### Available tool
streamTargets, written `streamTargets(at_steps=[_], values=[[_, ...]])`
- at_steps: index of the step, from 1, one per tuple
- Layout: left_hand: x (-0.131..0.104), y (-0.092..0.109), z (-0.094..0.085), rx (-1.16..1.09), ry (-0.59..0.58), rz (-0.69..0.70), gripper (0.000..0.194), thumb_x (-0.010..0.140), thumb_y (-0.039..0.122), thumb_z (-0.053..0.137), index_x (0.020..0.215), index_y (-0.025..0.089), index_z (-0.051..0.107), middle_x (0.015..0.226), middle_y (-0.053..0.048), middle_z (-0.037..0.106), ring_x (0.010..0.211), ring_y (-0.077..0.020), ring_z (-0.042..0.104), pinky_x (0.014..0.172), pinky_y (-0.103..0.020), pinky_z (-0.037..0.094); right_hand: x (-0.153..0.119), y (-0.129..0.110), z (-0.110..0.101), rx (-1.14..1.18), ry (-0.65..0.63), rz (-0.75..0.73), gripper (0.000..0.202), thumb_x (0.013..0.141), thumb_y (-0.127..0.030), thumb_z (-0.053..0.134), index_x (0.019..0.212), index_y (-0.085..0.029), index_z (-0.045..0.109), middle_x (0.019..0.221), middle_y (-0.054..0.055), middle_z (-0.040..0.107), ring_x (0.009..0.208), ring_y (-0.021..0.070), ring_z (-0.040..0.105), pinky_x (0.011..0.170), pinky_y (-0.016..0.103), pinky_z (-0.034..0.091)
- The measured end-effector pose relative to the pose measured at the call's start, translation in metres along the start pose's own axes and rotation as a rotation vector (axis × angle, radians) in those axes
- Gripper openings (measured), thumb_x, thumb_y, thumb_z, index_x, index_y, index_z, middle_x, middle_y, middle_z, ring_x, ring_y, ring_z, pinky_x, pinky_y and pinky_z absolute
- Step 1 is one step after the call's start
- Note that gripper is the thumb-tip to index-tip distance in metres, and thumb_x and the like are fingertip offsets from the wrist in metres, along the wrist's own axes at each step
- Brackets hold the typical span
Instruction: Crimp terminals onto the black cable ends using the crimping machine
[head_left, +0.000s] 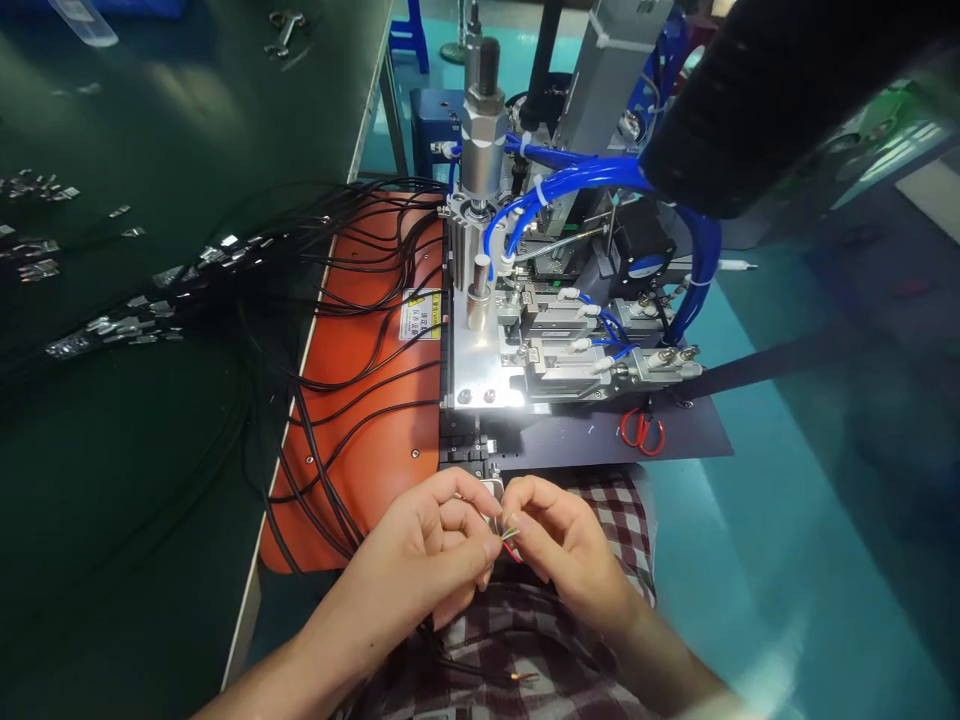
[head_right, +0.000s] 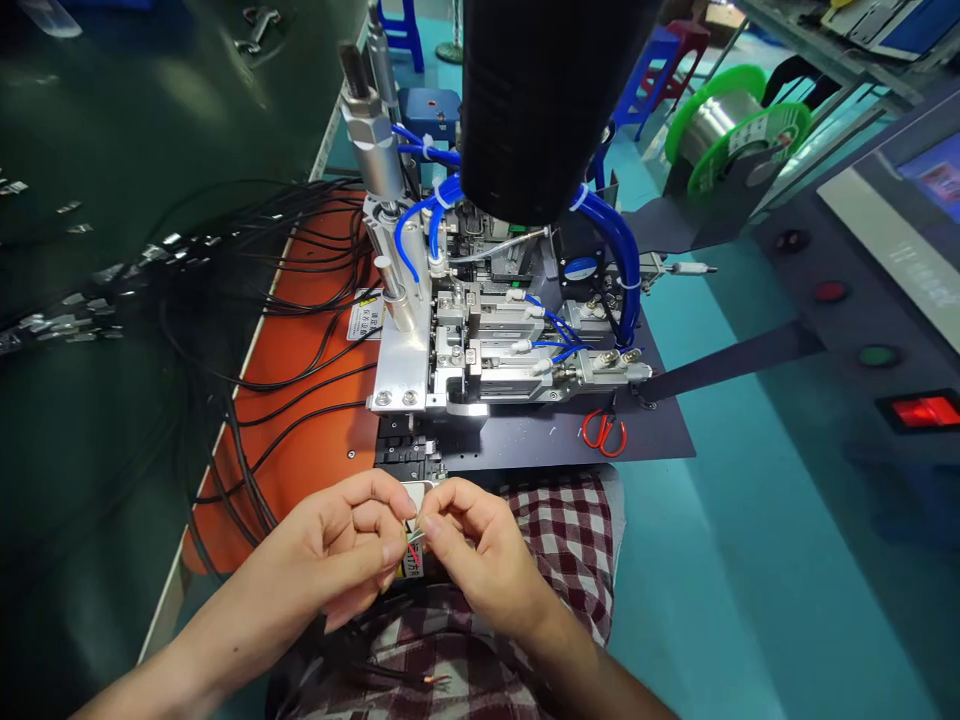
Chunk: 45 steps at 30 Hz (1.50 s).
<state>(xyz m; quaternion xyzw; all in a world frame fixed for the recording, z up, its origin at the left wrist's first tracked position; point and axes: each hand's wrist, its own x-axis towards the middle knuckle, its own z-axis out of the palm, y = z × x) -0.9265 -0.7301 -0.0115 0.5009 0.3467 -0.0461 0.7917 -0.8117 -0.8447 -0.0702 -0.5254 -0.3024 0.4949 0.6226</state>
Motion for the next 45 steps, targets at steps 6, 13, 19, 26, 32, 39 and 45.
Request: streamTargets(at_steps=[6,13,19,26,32,39,45], values=[[0.000,0.000,-0.007,0.028,-0.130,-0.113,0.013,0.074,0.020,0.062,0.081,0.016,0.053,0.055,0.005,0.057,0.032,-0.0023,0.040,0.031,-0.011,0.022,0.012,-0.019,-0.019,-0.353,-0.229,-0.277,0.014,0.093,-0.023,0.050,0.081,-0.019,0.056,0.076,0.001,0.054,0.069,0.0141,0.049,0.063,0.028,0.041],[0.002,-0.002,-0.007,0.137,-0.115,-0.141,0.018,0.072,0.030,0.065,0.070,0.015,0.056,0.050,0.003,0.057,0.033,-0.0036,0.040,0.033,-0.014,0.026,0.022,-0.037,-0.031,-0.550,-0.457,-0.353,0.013,0.091,-0.016,0.049,0.081,-0.020,0.056,0.075,0.001,0.056,0.068,0.0141,0.051,0.065,0.028,0.043],[0.002,-0.001,0.001,0.199,0.003,-0.090,0.016,0.068,0.028,0.063,0.064,0.014,0.056,0.050,0.003,0.054,0.036,-0.0032,0.037,0.036,-0.016,0.023,0.024,-0.038,-0.031,-0.543,-0.480,-0.347,0.013,0.092,-0.016,0.049,0.081,-0.020,0.055,0.076,0.001,0.056,0.069,0.0141,0.051,0.066,0.028,0.043],[0.000,0.000,0.004,0.173,0.123,-0.046,0.021,0.068,0.034,0.063,0.068,0.015,0.054,0.050,0.006,0.051,0.037,-0.0028,0.033,0.038,-0.016,0.019,0.012,-0.030,-0.027,-0.381,-0.144,-0.215,0.010,0.090,-0.017,0.053,0.083,-0.019,0.059,0.077,0.001,0.057,0.069,0.0137,0.051,0.062,0.026,0.041],[-0.003,0.000,0.006,0.161,0.105,-0.008,0.020,0.070,0.032,0.063,0.068,0.015,0.053,0.049,0.007,0.046,0.038,-0.0029,0.032,0.039,-0.016,0.019,-0.003,-0.030,-0.021,-0.412,-0.018,-0.126,0.003,0.084,-0.018,0.061,0.081,-0.019,0.061,0.071,-0.001,0.056,0.062,0.0123,0.047,0.056,0.024,0.039],[-0.003,-0.003,0.006,0.116,0.103,0.050,0.022,0.073,0.033,0.064,0.069,0.015,0.052,0.047,0.009,0.040,0.040,-0.0031,0.031,0.039,-0.015,0.019,-0.005,-0.022,-0.007,-0.267,0.047,-0.073,0.010,0.084,-0.019,0.059,0.074,-0.019,0.058,0.065,-0.003,0.052,0.058,0.0112,0.044,0.055,0.024,0.036],[-0.003,-0.009,0.003,0.091,0.113,0.134,0.020,0.079,0.031,0.064,0.071,0.014,0.057,0.052,0.007,0.045,0.044,-0.0036,0.035,0.042,-0.016,0.023,-0.013,-0.007,0.006,-0.158,0.111,-0.144,0.011,0.090,-0.021,0.053,0.078,-0.020,0.053,0.070,-0.004,0.047,0.061,0.0108,0.041,0.057,0.023,0.035]])
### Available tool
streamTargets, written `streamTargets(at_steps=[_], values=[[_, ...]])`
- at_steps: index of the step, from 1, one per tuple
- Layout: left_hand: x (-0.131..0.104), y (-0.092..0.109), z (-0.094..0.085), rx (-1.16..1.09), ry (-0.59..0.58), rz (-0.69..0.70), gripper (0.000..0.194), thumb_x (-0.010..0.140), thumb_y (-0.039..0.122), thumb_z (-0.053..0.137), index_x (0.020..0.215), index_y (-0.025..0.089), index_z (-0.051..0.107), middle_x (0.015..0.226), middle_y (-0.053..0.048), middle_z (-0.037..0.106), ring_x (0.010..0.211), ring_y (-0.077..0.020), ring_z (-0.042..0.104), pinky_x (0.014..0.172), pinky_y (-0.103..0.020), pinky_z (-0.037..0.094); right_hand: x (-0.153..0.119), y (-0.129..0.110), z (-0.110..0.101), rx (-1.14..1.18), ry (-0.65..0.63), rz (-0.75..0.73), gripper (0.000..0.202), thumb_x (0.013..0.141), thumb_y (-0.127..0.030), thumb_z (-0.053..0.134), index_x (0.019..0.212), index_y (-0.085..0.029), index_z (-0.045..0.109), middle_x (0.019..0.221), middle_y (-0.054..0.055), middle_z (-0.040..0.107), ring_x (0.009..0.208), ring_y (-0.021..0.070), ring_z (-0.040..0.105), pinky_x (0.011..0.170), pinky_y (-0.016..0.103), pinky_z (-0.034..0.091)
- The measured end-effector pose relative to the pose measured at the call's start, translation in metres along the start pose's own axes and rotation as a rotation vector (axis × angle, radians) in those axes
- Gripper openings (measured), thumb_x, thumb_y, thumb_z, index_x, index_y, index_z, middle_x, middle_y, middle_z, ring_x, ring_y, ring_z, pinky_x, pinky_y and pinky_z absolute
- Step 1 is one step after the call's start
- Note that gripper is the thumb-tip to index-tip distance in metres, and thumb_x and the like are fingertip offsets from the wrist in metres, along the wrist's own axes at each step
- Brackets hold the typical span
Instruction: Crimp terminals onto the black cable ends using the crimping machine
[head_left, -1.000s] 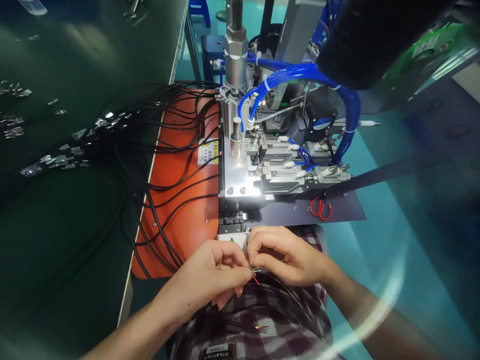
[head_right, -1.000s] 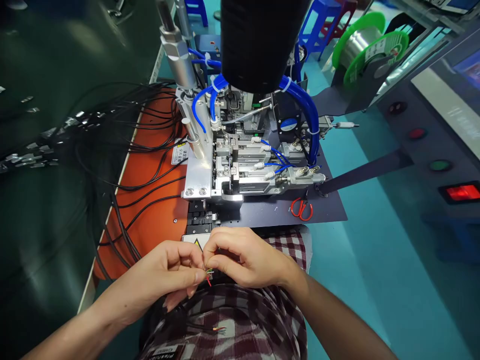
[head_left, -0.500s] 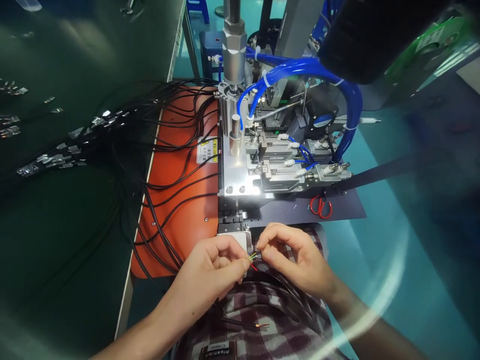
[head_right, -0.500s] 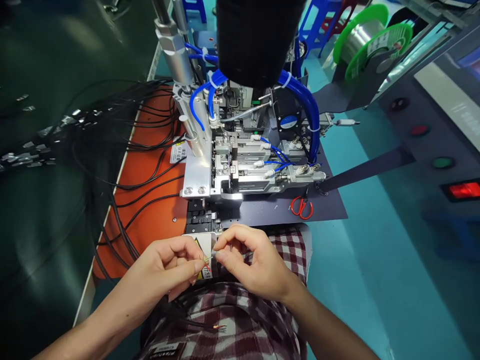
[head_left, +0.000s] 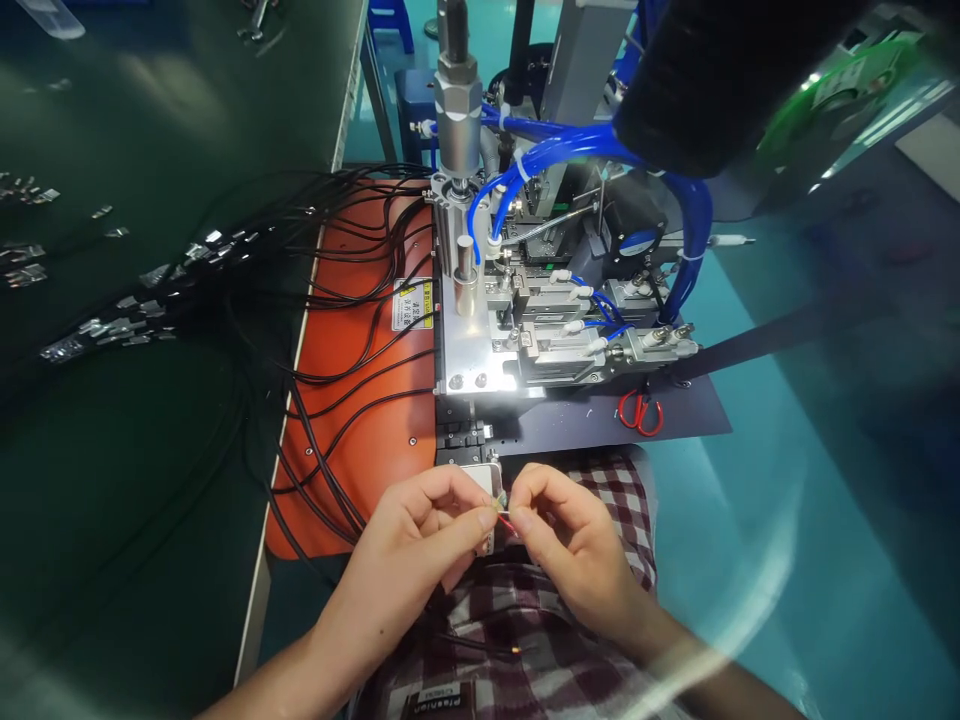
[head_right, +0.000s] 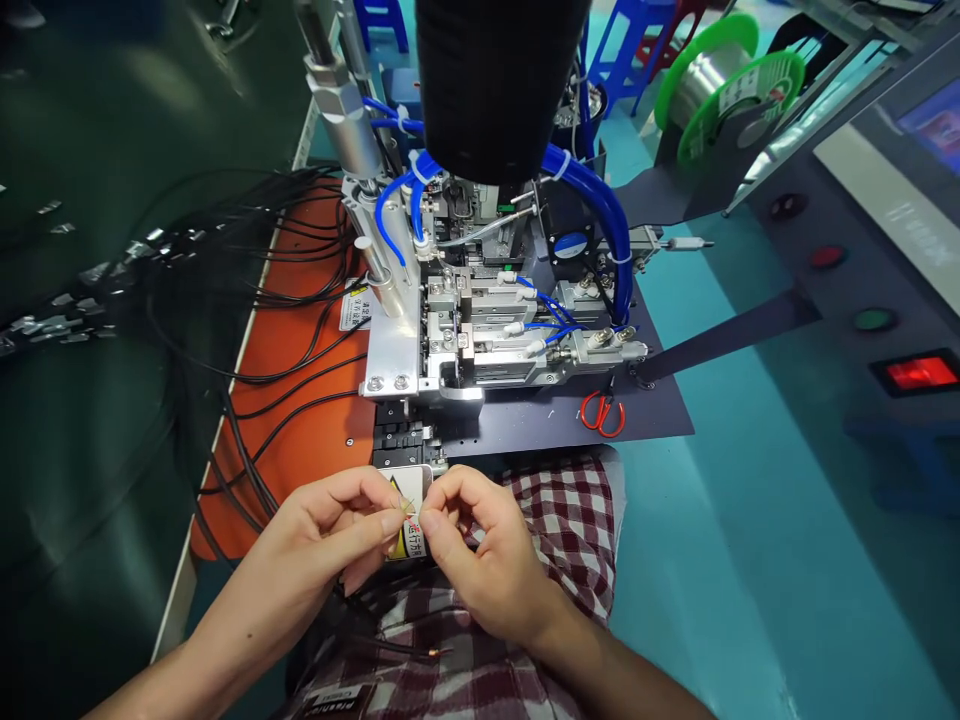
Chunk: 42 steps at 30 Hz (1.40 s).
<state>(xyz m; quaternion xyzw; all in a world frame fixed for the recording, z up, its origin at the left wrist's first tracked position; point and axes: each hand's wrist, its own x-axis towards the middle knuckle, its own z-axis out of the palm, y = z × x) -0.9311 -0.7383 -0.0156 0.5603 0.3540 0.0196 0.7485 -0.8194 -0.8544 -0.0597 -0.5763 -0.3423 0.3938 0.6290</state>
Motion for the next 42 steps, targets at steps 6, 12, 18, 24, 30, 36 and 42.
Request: streamTargets(at_steps=[6,12,18,24,30,36,42], values=[[0.001,0.000,0.003,0.013,0.037,-0.006,0.020,0.075,0.030,0.065,0.068,0.014,0.056,0.049,0.008,0.042,0.043,-0.0037,0.031,0.042,-0.016,0.020,-0.006,0.007,-0.005,0.071,-0.043,0.109,0.013,0.089,-0.025,0.056,0.078,-0.019,0.054,0.068,-0.004,0.047,0.057,0.0096,0.040,0.054,0.023,0.034],[0.000,0.004,0.005,0.067,0.020,-0.007,0.016,0.074,0.028,0.063,0.067,0.015,0.057,0.049,0.008,0.041,0.043,-0.0038,0.030,0.041,-0.017,0.021,0.009,-0.010,-0.022,-0.043,-0.094,0.128,0.010,0.087,-0.027,0.057,0.082,-0.018,0.061,0.069,-0.002,0.054,0.062,0.0119,0.045,0.058,0.025,0.037],[0.000,0.001,0.006,0.141,0.033,-0.013,0.021,0.072,0.032,0.063,0.067,0.013,0.056,0.054,0.005,0.043,0.049,-0.0058,0.034,0.045,-0.018,0.024,0.017,-0.018,-0.016,-0.242,-0.116,0.042,0.009,0.085,-0.020,0.057,0.076,-0.019,0.057,0.062,-0.004,0.047,0.053,0.0101,0.040,0.048,0.023,0.031],[0.002,0.002,0.006,0.127,0.051,-0.021,0.018,0.071,0.031,0.062,0.068,0.015,0.055,0.048,0.008,0.039,0.044,-0.0050,0.030,0.043,-0.018,0.020,0.013,-0.015,-0.019,-0.922,-0.094,-0.690,0.012,0.089,-0.012,0.054,0.079,-0.018,0.058,0.066,0.001,0.063,0.056,0.0136,0.051,0.054,0.030,0.030],[0.003,0.005,0.006,0.109,0.069,-0.044,0.020,0.072,0.033,0.063,0.070,0.015,0.054,0.043,0.009,0.038,0.041,-0.0049,0.030,0.041,-0.018,0.019,0.009,0.004,-0.019,-0.983,0.031,-0.830,0.010,0.087,-0.010,0.056,0.092,-0.019,0.057,0.068,0.002,0.067,0.057,0.0144,0.057,0.054,0.031,0.034],[0.002,0.005,0.007,0.115,0.066,-0.035,0.020,0.073,0.033,0.063,0.070,0.015,0.055,0.044,0.009,0.040,0.041,-0.0048,0.031,0.041,-0.018,0.020,0.005,0.014,-0.015,-0.898,0.115,-0.767,0.010,0.085,-0.010,0.057,0.088,-0.019,0.055,0.069,0.002,0.067,0.059,0.0157,0.056,0.055,0.031,0.037],[0.001,0.005,0.006,0.124,0.061,-0.023,0.020,0.074,0.032,0.063,0.070,0.014,0.055,0.049,0.008,0.042,0.042,-0.0045,0.034,0.041,-0.018,0.022,0.006,0.007,-0.015,-0.633,0.164,-0.578,0.010,0.085,-0.011,0.055,0.085,-0.021,0.054,0.069,0.001,0.060,0.061,0.0157,0.053,0.055,0.030,0.038]])
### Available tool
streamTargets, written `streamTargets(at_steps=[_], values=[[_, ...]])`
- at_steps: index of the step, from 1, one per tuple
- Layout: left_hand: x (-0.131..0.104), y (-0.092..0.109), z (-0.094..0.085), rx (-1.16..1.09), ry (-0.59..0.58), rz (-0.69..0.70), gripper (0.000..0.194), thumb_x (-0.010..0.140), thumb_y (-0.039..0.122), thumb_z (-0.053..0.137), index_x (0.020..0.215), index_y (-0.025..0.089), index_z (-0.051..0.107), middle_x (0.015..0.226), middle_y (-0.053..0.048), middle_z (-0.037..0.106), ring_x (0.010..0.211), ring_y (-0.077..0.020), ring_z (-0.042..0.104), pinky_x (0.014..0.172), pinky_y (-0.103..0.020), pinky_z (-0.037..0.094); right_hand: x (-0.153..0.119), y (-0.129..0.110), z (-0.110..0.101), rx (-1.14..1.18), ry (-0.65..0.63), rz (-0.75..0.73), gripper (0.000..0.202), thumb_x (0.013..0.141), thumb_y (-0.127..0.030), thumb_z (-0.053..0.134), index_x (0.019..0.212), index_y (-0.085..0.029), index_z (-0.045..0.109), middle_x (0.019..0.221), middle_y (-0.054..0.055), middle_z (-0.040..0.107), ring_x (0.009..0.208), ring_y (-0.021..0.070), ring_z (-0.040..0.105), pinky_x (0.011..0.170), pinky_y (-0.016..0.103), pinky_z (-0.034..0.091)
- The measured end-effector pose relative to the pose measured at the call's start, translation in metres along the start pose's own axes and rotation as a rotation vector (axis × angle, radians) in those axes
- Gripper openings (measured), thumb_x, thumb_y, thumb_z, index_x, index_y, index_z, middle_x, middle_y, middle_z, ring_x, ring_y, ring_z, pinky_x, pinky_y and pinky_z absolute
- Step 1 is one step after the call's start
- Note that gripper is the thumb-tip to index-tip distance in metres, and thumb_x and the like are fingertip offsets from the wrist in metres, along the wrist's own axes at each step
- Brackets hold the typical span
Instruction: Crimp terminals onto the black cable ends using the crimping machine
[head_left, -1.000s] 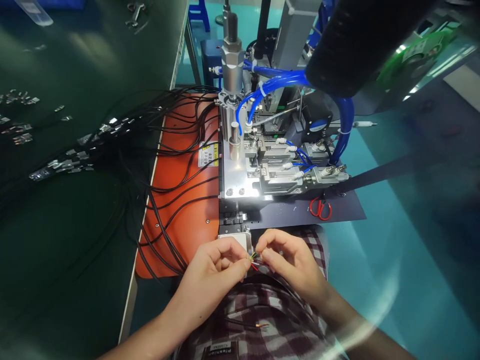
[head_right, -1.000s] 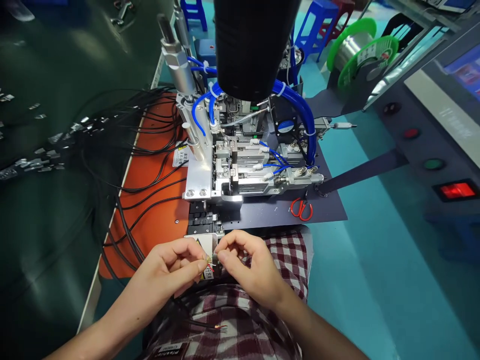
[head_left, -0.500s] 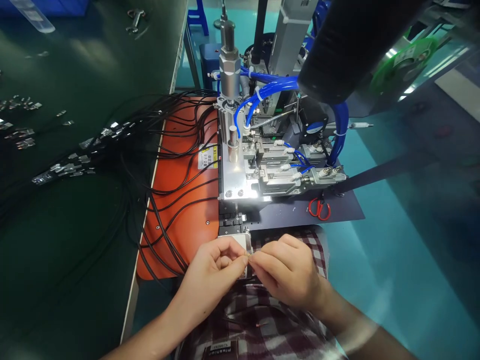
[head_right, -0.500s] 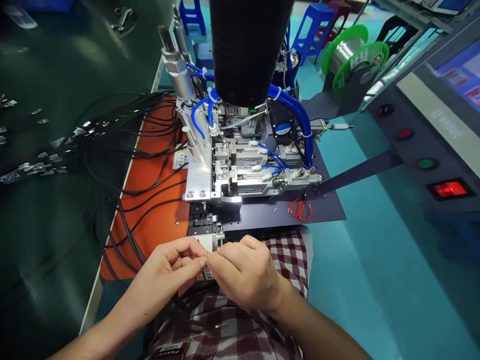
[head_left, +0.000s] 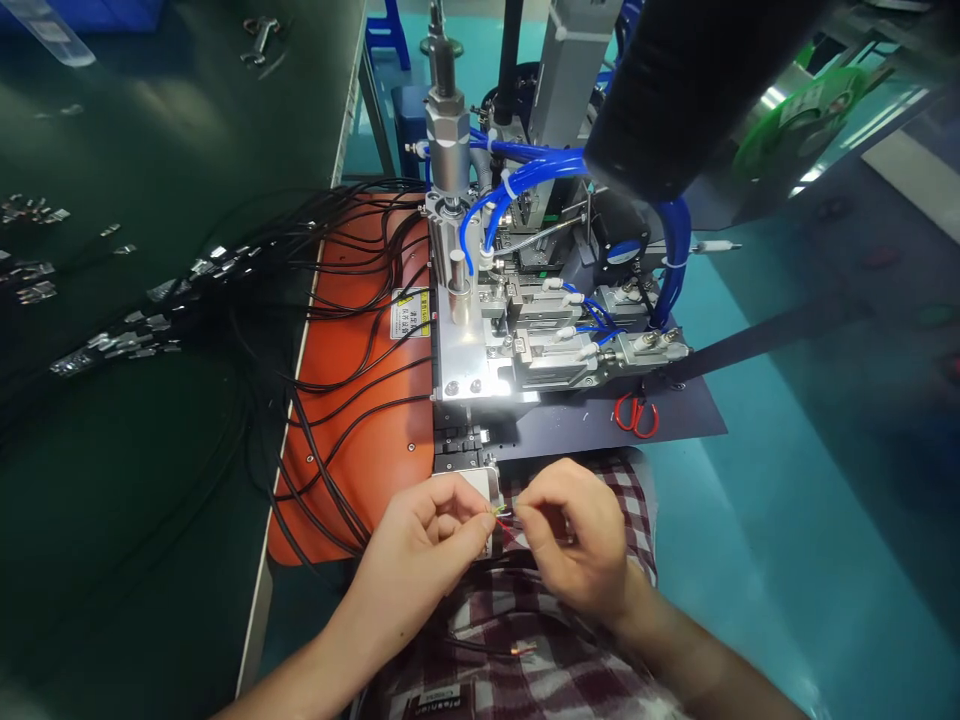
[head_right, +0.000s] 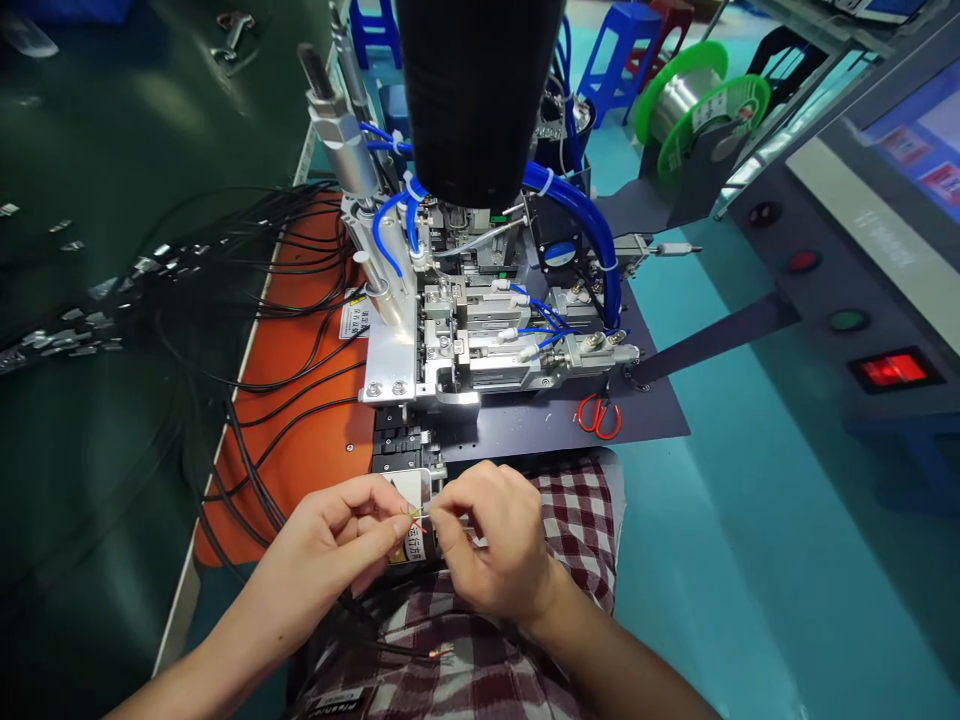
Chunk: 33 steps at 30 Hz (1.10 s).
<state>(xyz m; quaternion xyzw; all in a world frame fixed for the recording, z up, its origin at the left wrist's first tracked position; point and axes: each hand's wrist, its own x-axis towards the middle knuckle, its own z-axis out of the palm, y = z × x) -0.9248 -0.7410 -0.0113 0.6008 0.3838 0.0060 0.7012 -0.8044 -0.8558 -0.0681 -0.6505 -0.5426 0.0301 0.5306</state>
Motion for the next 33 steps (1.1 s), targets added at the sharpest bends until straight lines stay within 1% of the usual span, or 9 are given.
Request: streamTargets(at_steps=[3,6,12,16,22,25,29,31,33], values=[[0.000,0.000,0.001,-0.010,-0.001,0.005,0.019,0.073,0.031,0.063,0.070,0.015,0.055,0.052,0.007,0.046,0.042,-0.0047,0.036,0.040,-0.018,0.023,0.006,-0.003,-0.004,0.205,-0.024,0.267,0.008,0.088,-0.015,0.053,0.083,-0.020,0.057,0.072,0.001,0.054,0.059,0.0138,0.049,0.051,0.027,0.038],[0.000,0.000,0.001,-0.007,-0.006,0.002,0.019,0.073,0.031,0.063,0.068,0.015,0.055,0.052,0.007,0.045,0.042,-0.0050,0.035,0.040,-0.018,0.023,0.011,-0.006,-0.007,0.351,-0.136,0.441,0.009,0.088,-0.021,0.055,0.080,-0.019,0.059,0.072,0.000,0.054,0.059,0.0133,0.048,0.052,0.027,0.038],[0.000,-0.001,0.000,-0.006,-0.010,0.013,0.017,0.073,0.030,0.064,0.070,0.015,0.057,0.051,0.007,0.044,0.043,-0.0051,0.034,0.040,-0.018,0.023,0.015,-0.009,-0.007,0.460,-0.241,0.577,0.009,0.084,-0.024,0.058,0.076,-0.019,0.059,0.065,-0.001,0.052,0.056,0.0122,0.044,0.050,0.025,0.037],[0.000,-0.003,0.001,0.004,0.000,0.008,0.016,0.072,0.029,0.065,0.069,0.015,0.057,0.050,0.007,0.041,0.044,-0.0053,0.033,0.041,-0.018,0.022,0.017,-0.009,-0.011,0.338,-0.272,0.447,0.007,0.083,-0.018,0.058,0.077,-0.019,0.058,0.068,-0.002,0.053,0.054,0.0107,0.043,0.049,0.025,0.036],[0.001,-0.002,0.003,-0.004,-0.009,0.012,0.015,0.070,0.028,0.064,0.068,0.015,0.056,0.048,0.009,0.037,0.044,-0.0049,0.029,0.041,-0.017,0.021,0.020,-0.009,-0.021,-0.223,-0.294,-0.155,0.008,0.087,-0.015,0.059,0.081,-0.019,0.063,0.071,0.001,0.065,0.061,0.0137,0.054,0.057,0.031,0.033],[0.001,-0.001,0.003,0.003,-0.009,0.013,0.015,0.071,0.029,0.064,0.069,0.015,0.057,0.046,0.009,0.037,0.042,-0.0052,0.030,0.041,-0.018,0.022,0.017,-0.007,-0.023,-0.364,-0.266,-0.303,0.011,0.087,-0.016,0.059,0.080,-0.020,0.066,0.069,0.000,0.066,0.056,0.0122,0.055,0.053,0.031,0.032],[0.000,0.001,0.002,-0.004,0.007,0.027,0.017,0.071,0.031,0.067,0.070,0.016,0.059,0.046,0.008,0.040,0.042,-0.0065,0.035,0.040,-0.018,0.024,0.010,-0.002,-0.019,-0.323,-0.175,-0.320,0.012,0.086,-0.013,0.059,0.085,-0.023,0.066,0.067,-0.001,0.066,0.054,0.0109,0.055,0.052,0.029,0.034],[0.000,0.002,0.002,-0.007,0.008,0.033,0.018,0.070,0.032,0.068,0.070,0.016,0.060,0.046,0.007,0.041,0.042,-0.0068,0.036,0.040,-0.018,0.024,0.007,-0.001,-0.017,-0.195,-0.137,-0.199,0.011,0.084,-0.013,0.061,0.086,-0.023,0.065,0.071,0.000,0.066,0.058,0.0125,0.056,0.053,0.029,0.037],[0.000,0.002,0.002,-0.008,0.006,0.036,0.018,0.069,0.032,0.069,0.070,0.016,0.060,0.047,0.007,0.043,0.042,-0.0069,0.037,0.040,-0.018,0.025,0.005,-0.002,-0.015,-0.003,-0.123,0.014,0.008,0.084,-0.014,0.061,0.084,-0.022,0.063,0.073,0.001,0.063,0.058,0.0132,0.054,0.051,0.028,0.040]])
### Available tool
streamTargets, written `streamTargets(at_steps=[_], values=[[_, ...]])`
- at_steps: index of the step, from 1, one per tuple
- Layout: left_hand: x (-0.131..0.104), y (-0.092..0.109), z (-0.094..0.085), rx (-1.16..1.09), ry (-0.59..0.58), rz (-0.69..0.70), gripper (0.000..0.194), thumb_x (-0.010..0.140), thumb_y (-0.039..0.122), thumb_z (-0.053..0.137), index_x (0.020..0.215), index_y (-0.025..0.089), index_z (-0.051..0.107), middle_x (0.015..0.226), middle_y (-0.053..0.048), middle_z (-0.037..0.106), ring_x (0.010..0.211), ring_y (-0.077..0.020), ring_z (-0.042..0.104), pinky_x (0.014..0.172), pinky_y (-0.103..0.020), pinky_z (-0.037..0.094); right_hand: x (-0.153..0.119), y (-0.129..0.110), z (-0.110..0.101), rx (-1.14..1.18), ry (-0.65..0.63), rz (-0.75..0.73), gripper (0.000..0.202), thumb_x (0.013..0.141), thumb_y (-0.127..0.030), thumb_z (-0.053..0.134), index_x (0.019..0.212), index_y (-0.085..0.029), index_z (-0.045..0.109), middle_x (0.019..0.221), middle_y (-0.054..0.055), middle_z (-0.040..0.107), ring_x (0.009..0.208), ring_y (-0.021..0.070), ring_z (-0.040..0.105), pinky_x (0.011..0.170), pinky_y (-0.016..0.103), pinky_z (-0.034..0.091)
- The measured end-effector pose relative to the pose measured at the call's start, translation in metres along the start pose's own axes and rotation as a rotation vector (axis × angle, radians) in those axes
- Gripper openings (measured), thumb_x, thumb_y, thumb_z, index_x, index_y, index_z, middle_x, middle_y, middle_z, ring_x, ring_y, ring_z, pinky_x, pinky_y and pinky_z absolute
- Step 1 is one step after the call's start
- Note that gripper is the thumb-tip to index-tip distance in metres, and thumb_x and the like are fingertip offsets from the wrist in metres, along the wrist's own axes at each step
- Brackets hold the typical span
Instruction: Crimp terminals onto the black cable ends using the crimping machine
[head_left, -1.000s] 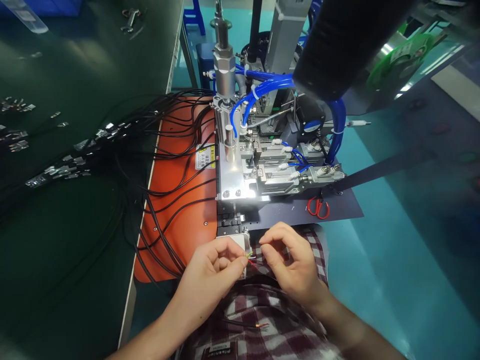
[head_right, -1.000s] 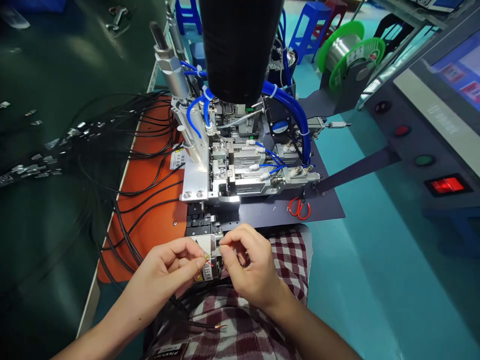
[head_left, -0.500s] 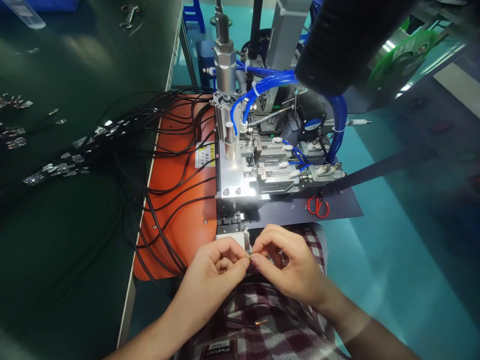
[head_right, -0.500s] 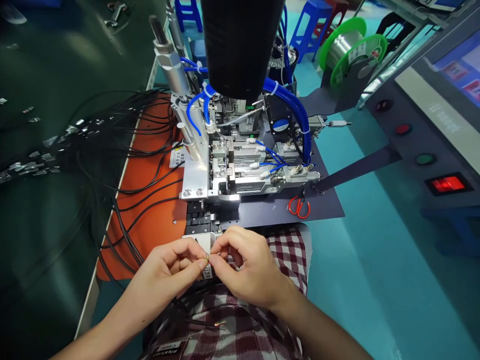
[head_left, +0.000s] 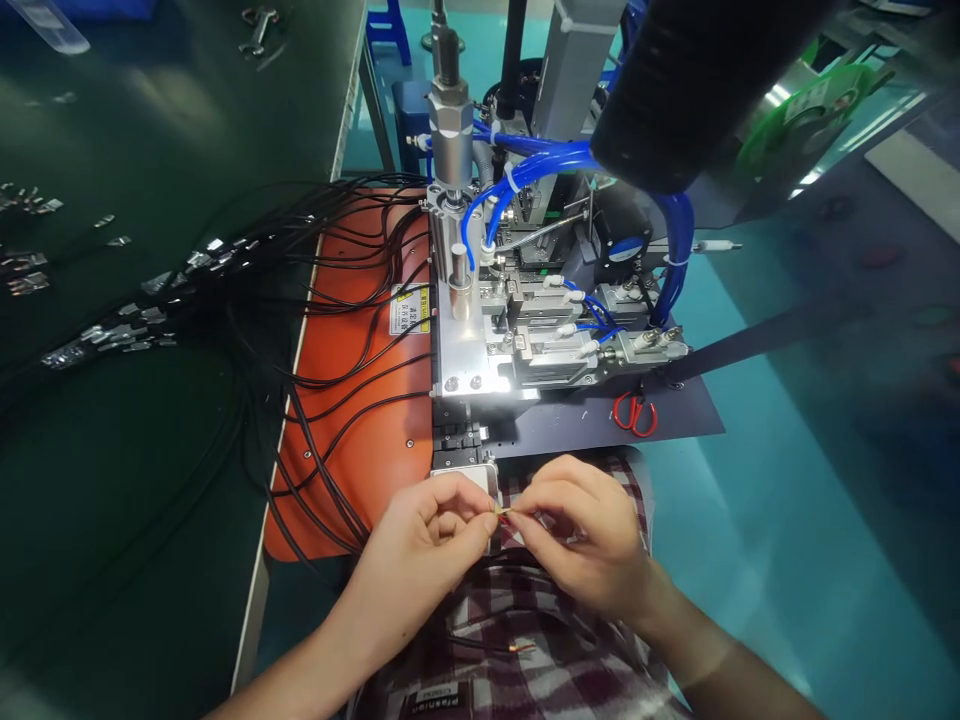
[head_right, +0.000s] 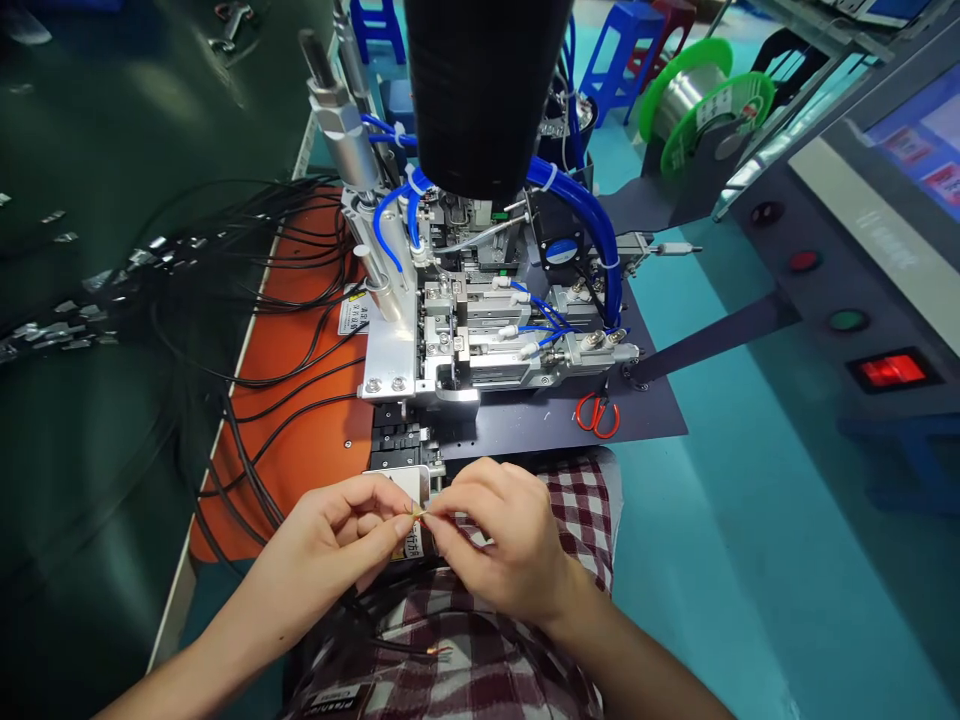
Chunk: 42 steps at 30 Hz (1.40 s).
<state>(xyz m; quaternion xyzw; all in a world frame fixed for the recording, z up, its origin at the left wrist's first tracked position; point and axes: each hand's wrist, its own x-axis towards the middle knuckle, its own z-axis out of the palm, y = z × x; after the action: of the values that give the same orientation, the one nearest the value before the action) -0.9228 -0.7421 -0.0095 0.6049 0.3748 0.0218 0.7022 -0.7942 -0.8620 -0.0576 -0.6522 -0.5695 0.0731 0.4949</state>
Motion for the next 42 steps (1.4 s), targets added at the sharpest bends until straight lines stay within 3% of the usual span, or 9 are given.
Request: streamTargets(at_steps=[4,11,17,23,30,36,42], values=[[0.000,-0.001,0.000,0.010,-0.013,-0.028,0.019,0.070,0.033,0.067,0.073,0.015,0.059,0.050,0.006,0.046,0.043,-0.0066,0.037,0.041,-0.018,0.025,-0.001,-0.001,0.002,0.313,-0.025,0.306,0.004,0.083,-0.016,0.060,0.084,-0.020,0.063,0.076,0.002,0.058,0.056,0.0123,0.049,0.046,0.025,0.038],[0.000,-0.002,-0.003,0.023,-0.056,-0.084,0.024,0.071,0.036,0.063,0.079,0.014,0.057,0.049,0.008,0.040,0.042,-0.0055,0.034,0.042,-0.017,0.023,0.003,-0.002,0.004,0.470,-0.116,0.417,0.009,0.084,-0.017,0.058,0.075,-0.019,0.059,0.073,0.000,0.053,0.059,0.0118,0.045,0.050,0.025,0.036],[0.002,-0.003,-0.006,-0.015,-0.151,-0.154,0.024,0.071,0.034,0.065,0.079,0.013,0.057,0.054,0.005,0.052,0.038,-0.0033,0.036,0.039,-0.016,0.021,0.007,0.002,0.005,0.560,-0.203,0.384,0.010,0.087,-0.018,0.053,0.077,-0.019,0.055,0.074,0.000,0.049,0.064,0.0131,0.044,0.055,0.026,0.036],[0.004,-0.005,-0.008,-0.040,-0.216,-0.207,0.023,0.070,0.033,0.066,0.076,0.013,0.057,0.053,0.006,0.052,0.038,-0.0032,0.037,0.038,-0.016,0.024,0.009,0.005,0.006,0.596,-0.259,0.290,0.011,0.087,-0.016,0.054,0.077,-0.019,0.054,0.076,0.000,0.049,0.068,0.0139,0.046,0.060,0.027,0.038],[0.003,-0.005,-0.008,0.000,-0.188,-0.166,0.020,0.074,0.032,0.063,0.076,0.012,0.059,0.053,0.006,0.050,0.039,-0.0025,0.036,0.039,-0.016,0.022,0.003,0.003,0.001,0.466,-0.067,0.257,0.011,0.086,-0.009,0.058,0.088,-0.019,0.063,0.081,0.002,0.057,0.070,0.0139,0.053,0.059,0.026,0.042],[0.003,-0.006,-0.007,0.006,-0.182,-0.134,0.019,0.074,0.031,0.062,0.075,0.013,0.058,0.053,0.006,0.049,0.039,-0.0030,0.036,0.038,-0.016,0.022,0.001,-0.002,-0.006,0.337,-0.094,0.116,0.018,0.083,-0.006,0.063,0.095,-0.018,0.066,0.084,0.004,0.058,0.066,0.0118,0.051,0.051,0.023,0.041],[0.003,-0.007,-0.007,0.022,-0.180,-0.120,0.020,0.075,0.033,0.061,0.073,0.014,0.056,0.051,0.006,0.047,0.038,-0.0035,0.036,0.038,-0.016,0.021,-0.003,-0.005,-0.003,0.307,-0.061,0.140,0.016,0.081,-0.006,0.064,0.090,-0.019,0.063,0.082,0.001,0.057,0.059,0.0094,0.048,0.050,0.023,0.041]])
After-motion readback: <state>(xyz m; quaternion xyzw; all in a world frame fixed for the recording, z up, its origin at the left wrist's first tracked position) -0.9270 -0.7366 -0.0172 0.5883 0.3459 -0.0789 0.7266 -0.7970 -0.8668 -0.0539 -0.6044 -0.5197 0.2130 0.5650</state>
